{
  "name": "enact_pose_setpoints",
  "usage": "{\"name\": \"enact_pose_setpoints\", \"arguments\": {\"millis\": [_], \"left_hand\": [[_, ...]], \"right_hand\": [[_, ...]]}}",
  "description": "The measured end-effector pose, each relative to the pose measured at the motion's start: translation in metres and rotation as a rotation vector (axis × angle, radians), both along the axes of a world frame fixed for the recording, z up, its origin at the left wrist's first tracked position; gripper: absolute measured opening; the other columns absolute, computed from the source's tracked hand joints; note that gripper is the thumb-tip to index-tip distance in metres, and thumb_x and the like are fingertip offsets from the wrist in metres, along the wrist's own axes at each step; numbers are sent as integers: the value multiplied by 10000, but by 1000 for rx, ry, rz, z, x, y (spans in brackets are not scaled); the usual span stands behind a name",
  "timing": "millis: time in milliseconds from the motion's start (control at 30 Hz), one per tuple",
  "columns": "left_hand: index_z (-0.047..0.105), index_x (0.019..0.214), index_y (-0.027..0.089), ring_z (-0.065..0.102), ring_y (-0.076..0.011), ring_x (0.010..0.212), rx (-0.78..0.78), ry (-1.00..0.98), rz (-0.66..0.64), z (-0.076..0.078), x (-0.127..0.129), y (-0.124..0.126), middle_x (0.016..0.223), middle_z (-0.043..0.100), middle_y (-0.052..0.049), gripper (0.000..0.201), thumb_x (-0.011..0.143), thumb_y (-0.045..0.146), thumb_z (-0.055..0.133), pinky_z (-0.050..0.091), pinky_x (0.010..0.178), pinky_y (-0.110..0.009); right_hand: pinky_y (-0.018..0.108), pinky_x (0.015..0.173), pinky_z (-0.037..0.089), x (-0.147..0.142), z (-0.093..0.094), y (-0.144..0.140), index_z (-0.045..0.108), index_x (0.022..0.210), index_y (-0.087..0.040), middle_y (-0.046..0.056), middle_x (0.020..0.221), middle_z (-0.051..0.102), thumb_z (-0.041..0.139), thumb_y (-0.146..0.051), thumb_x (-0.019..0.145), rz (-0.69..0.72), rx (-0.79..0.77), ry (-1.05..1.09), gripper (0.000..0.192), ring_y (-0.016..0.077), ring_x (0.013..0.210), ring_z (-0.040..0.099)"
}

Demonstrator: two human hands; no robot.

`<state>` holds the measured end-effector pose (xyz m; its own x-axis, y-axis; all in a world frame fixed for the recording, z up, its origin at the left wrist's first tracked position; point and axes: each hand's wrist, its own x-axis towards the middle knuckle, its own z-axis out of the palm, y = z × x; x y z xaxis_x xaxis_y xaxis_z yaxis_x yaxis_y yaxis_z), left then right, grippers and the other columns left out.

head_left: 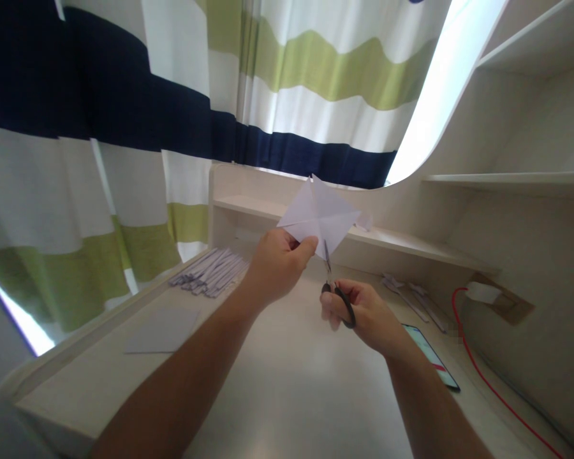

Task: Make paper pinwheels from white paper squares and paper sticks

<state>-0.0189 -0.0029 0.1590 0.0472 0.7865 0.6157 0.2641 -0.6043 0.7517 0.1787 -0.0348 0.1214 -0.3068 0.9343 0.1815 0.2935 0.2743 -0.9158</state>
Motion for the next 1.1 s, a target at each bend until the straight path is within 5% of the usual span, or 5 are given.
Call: {"name": "enact_pose_setpoints", "arguments": {"millis": [1100], "left_hand": [[563,527,193,478,-116,474,-88,-117,-102,0,-1,3,469,513,32,447,900,427,645,338,497,-263]], "right_hand": [[253,426,292,-2,2,-3,582,617,-211,-14,511,602,901,-586,711,-133,-20,5,500,92,413,425]]}}
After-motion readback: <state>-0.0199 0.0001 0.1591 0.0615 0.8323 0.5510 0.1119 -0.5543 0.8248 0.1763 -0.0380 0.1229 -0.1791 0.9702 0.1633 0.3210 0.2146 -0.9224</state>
